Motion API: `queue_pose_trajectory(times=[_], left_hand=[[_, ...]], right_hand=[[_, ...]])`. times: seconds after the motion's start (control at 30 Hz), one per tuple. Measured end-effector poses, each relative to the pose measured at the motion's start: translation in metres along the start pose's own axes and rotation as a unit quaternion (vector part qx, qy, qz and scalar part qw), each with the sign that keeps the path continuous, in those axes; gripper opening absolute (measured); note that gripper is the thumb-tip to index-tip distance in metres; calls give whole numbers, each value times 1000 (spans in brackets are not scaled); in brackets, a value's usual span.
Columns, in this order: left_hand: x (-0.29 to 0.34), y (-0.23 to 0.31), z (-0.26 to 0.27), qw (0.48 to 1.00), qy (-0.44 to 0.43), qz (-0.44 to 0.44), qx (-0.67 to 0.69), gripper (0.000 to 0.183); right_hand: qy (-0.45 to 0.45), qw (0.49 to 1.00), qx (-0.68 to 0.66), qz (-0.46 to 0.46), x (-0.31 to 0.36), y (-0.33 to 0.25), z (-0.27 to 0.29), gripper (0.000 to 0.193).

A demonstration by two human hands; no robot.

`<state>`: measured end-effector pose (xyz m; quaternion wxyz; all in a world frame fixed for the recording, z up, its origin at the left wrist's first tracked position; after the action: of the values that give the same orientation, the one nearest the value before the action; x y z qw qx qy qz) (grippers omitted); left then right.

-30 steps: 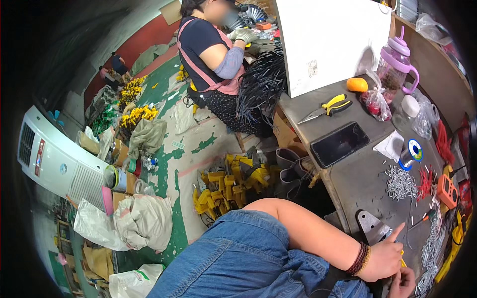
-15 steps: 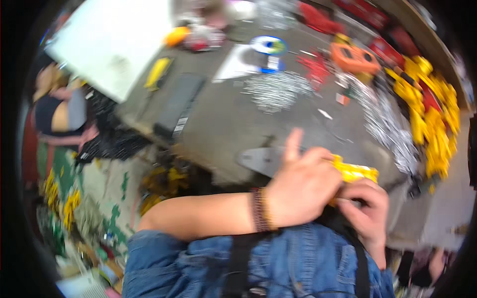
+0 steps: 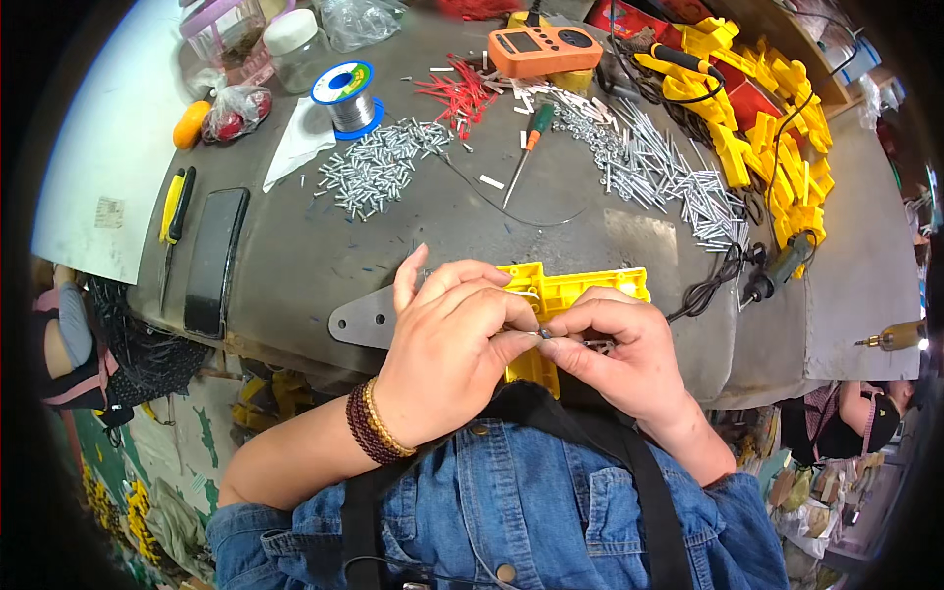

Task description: Soldering wires and assembling components into a yellow plastic housing.

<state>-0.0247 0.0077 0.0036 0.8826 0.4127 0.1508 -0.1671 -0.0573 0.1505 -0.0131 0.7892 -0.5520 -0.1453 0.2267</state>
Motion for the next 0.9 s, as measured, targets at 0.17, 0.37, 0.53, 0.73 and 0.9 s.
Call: queue_pose_trajectory(times=[0.17, 0.37, 0.53, 0.73, 0.9], left_hand=[[-2, 3, 2, 997, 21, -63, -36, 14], [1, 12, -1, 987, 52, -128, -86, 14], [2, 11, -5, 982, 1, -166, -94, 12], [-14, -27, 10, 998, 41, 19, 41, 39], [2, -20, 24, 996, 43, -58, -48, 19]], right_hand=[[16, 993, 92, 69, 0, -12, 3, 10], [45, 962, 213, 167, 2, -26, -3, 7], [-2, 962, 213, 174, 4, -26, -5, 8], [-1, 941, 337, -5, -23, -9, -10, 17], [-24, 932, 359, 38, -24, -23, -25, 14]])
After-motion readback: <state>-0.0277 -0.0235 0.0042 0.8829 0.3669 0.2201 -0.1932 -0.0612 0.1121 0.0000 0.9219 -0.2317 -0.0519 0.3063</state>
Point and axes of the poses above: each hand's wrist, its own x-axis away from the middle knuckle, its own z-axis out of the back of the hand, y = z × x, the point moved 9 cm from there along -x, towards the middle knuckle
